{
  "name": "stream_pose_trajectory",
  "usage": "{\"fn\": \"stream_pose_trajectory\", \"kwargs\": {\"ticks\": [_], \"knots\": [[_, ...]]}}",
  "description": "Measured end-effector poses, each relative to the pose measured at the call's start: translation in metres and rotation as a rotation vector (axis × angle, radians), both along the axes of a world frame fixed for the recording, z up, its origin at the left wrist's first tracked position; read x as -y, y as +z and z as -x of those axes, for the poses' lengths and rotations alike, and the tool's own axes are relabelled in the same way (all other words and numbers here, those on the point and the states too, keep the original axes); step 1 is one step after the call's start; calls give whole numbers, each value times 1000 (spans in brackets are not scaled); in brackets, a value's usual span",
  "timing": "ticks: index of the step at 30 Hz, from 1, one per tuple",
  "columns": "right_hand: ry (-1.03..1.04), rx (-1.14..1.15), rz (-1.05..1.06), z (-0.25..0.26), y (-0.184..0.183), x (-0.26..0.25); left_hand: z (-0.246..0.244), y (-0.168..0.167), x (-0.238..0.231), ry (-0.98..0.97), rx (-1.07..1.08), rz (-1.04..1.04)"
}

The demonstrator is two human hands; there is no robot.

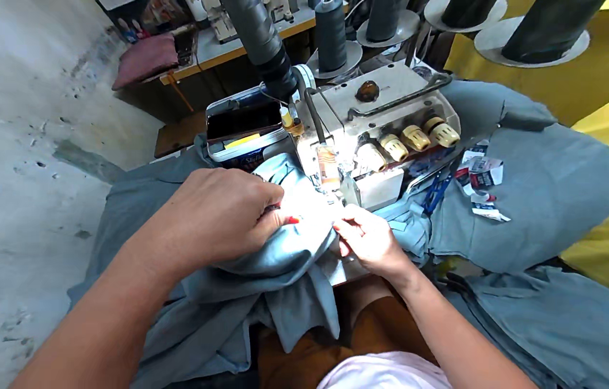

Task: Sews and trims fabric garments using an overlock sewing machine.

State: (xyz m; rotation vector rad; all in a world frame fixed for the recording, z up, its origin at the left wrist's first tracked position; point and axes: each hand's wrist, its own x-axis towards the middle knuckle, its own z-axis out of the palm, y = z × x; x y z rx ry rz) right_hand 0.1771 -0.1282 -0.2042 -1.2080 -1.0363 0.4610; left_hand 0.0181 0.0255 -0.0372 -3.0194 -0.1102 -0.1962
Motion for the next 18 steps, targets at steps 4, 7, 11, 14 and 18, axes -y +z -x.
{"fn": "stream_pose_trajectory", "kwargs": {"ticks": [4,7,11,14,18], "knots": [[22,-41,-14,5,3,6,1,-2,1,-13,14,29],[6,-30,-28,6,0,8,-3,-5,4,-18,-16,60],[31,-32,6,1,-2,2,-11,-3,1,74,-135,182],[42,-54,51,-1,1,-3,-15,-4,-10,135,-147,187],[55,-63,50,-1,2,-2,-15,-7,-16,165,-110,208]]}}
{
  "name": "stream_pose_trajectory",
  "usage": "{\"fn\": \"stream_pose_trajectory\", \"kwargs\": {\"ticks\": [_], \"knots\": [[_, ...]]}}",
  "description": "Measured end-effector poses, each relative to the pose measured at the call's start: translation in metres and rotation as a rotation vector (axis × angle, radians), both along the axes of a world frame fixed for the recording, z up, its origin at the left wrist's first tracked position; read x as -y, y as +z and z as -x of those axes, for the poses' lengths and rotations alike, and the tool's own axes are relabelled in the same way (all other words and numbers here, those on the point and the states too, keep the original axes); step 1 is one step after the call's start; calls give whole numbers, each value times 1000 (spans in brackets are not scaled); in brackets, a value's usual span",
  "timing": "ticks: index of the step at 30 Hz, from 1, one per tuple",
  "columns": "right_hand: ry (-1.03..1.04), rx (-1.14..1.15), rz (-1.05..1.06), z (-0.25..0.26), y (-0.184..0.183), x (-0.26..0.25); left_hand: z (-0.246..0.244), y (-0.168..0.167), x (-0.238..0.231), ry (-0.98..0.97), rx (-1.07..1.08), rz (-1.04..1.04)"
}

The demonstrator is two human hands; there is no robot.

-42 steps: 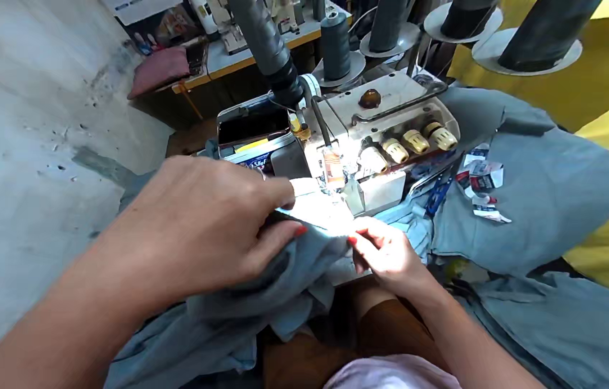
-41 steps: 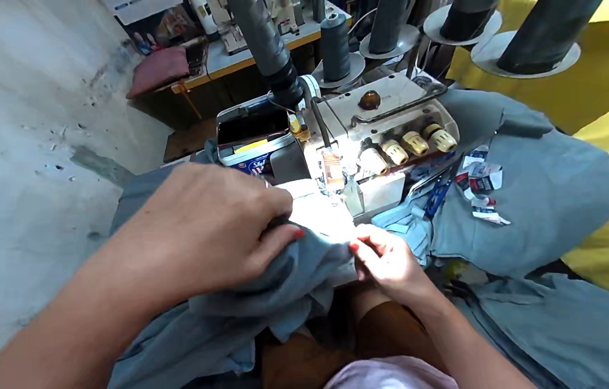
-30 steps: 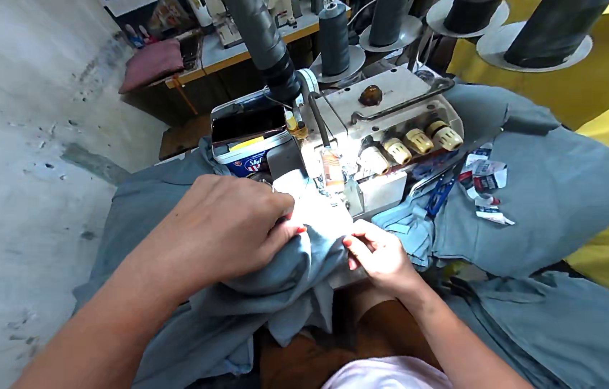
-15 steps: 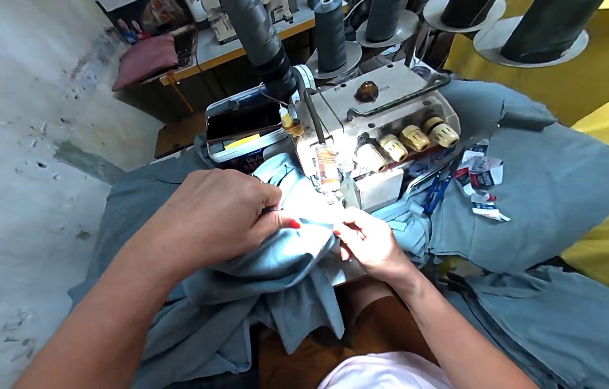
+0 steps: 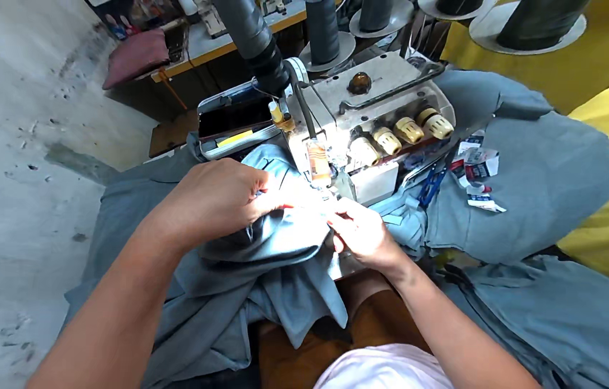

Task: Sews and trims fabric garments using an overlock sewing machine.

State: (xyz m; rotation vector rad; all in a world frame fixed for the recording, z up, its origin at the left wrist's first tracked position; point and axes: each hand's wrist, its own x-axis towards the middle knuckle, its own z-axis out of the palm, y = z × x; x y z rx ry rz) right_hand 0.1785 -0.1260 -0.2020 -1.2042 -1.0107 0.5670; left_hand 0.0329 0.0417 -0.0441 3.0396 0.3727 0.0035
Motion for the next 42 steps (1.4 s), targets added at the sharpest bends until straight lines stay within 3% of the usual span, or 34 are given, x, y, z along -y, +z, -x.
{"fn": "stream_pose_trajectory", "kwargs": {"ticks": [4,13,25,29,33,38,42], "knots": [[-32,30,-48,9,4,11,1,5,17,-112,-28,137],[-63,8,-80,13,-4,16,-14,-9,29,-162,-58,34],[-15,-40,-1,2,-1,-2,-37,-47,21,-258,105,11],[-13,-96,54,1,0,-4,-40,-43,18,-147,9,-5],[7,-184,138,-2,7,-5,-35,-33,-7,31,-61,116],[33,-225,131,-3,5,-5,-18,-29,-27,-119,54,185],[143,-171,93,-9,0,4,-9,-20,17,-204,181,108]]}}
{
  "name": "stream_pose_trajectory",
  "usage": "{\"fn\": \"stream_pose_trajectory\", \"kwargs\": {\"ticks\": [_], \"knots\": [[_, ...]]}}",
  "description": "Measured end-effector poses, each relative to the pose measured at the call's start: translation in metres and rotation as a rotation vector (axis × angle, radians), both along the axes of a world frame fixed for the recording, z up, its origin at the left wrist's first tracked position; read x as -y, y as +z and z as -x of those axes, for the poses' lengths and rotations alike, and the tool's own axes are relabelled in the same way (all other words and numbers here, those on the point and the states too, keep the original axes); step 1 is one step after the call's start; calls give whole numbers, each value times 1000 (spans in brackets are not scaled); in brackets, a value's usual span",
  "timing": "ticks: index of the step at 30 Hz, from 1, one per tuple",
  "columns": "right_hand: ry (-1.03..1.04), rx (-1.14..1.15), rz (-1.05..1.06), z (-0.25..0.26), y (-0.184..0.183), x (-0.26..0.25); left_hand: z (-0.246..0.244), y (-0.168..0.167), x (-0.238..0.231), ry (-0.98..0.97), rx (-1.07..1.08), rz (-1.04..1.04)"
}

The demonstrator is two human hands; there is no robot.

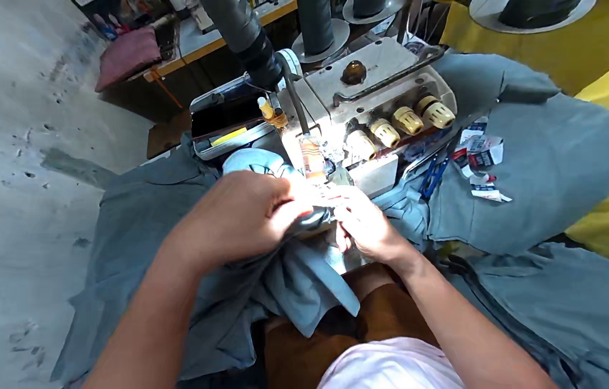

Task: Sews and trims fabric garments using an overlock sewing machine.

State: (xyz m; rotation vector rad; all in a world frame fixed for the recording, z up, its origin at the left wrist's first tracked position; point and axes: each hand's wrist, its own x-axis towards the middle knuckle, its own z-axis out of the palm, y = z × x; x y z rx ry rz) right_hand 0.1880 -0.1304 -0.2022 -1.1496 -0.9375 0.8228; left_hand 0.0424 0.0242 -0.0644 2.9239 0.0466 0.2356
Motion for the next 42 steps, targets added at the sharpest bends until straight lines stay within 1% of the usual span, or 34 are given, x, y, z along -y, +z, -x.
{"fn": "stream_pose_trajectory", "kwargs": {"ticks": [2,5,7,9,10,13,14,16,17,20,21,23,24,26,29,31,33,34,35,36,38,39,42], "knots": [[-13,113,-73,2,-1,8,-1,-4,16,-115,64,-34],[-157,244,-249,11,-6,14,-6,-17,24,-185,110,-82],[-212,265,-291,16,-9,16,-7,-26,22,-153,51,-202],[-232,261,-287,20,-10,18,-8,-34,21,-85,-102,-293],[-237,266,-280,21,-10,19,-8,-39,21,-63,-121,-332],[-267,309,-279,22,-14,17,-7,-46,23,-43,-63,-377],[-282,319,-275,21,-15,16,-9,-41,28,-18,-94,-368],[-308,311,-241,20,-17,10,-14,-28,34,54,-232,-324],[-307,293,-224,18,-18,6,-14,-32,28,63,-234,-320],[-280,182,-174,11,-18,-4,-10,-48,0,26,-138,-306],[-278,163,-155,10,-17,-7,-8,-49,-6,35,-149,-269],[-295,164,-138,10,-17,-9,-3,-52,-13,63,-159,-110],[-309,182,-145,11,-18,-8,-1,-54,-13,74,-152,-28],[-364,262,-186,12,-21,-5,3,-65,-11,85,-61,25],[-509,396,-292,11,-29,4,9,-81,-3,213,5,-18],[-659,506,-308,2,-32,15,11,-94,5,306,70,-66],[-847,605,-228,-14,-33,27,12,-101,18,393,128,-80],[-944,648,-170,-25,-33,32,13,-96,29,448,115,-51],[-1033,684,-96,-37,-33,36,13,-89,43,502,99,5],[-1089,692,3,-49,-31,39,15,-94,54,543,160,-11],[-1091,620,226,-68,-25,44,21,-112,75,618,311,-49],[-1063,582,312,-75,-22,44,25,-121,85,658,334,-59],[-1017,620,439,-85,-20,39,30,-139,109,694,396,-102]]}}
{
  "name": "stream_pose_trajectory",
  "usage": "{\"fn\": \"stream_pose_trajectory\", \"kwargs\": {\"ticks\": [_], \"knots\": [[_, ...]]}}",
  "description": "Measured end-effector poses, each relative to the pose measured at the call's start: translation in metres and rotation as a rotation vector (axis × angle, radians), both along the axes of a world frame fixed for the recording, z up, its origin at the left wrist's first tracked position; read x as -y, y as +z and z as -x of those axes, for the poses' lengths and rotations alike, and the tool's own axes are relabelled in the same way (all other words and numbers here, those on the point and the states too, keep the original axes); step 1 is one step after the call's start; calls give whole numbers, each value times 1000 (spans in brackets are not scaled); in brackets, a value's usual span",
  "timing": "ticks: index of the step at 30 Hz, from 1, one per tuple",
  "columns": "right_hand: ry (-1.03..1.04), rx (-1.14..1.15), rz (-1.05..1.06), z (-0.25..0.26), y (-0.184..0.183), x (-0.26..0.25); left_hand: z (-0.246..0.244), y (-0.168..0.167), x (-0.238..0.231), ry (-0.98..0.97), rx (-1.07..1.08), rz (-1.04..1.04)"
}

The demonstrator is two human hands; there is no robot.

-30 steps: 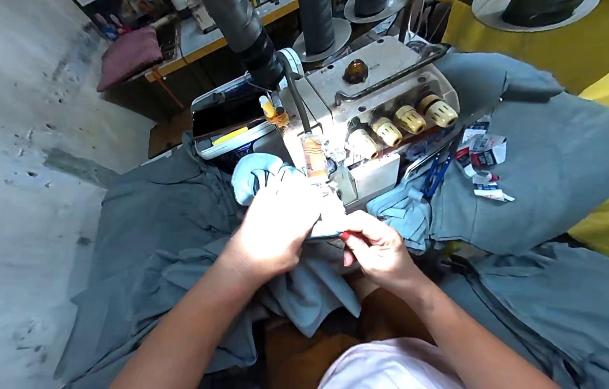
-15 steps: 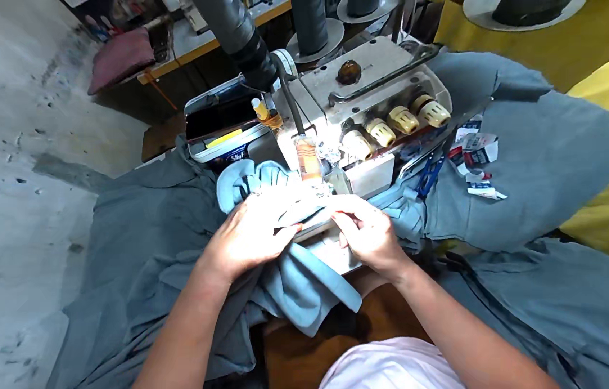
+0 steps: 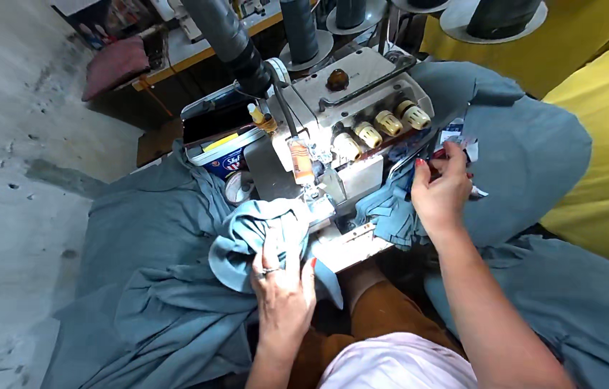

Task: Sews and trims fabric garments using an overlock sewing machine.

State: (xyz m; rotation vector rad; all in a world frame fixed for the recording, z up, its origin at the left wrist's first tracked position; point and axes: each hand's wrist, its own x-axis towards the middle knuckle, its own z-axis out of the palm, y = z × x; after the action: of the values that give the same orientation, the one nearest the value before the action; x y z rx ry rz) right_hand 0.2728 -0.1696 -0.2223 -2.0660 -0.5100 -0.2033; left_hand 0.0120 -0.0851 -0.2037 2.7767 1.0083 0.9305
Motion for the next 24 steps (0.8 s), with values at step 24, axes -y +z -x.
{"fn": "stream_pose_trajectory", "kwargs": {"ticks": [24], "knots": [[221,164,729,-20,84,72,3,-19,3,-50,160,7]]}}
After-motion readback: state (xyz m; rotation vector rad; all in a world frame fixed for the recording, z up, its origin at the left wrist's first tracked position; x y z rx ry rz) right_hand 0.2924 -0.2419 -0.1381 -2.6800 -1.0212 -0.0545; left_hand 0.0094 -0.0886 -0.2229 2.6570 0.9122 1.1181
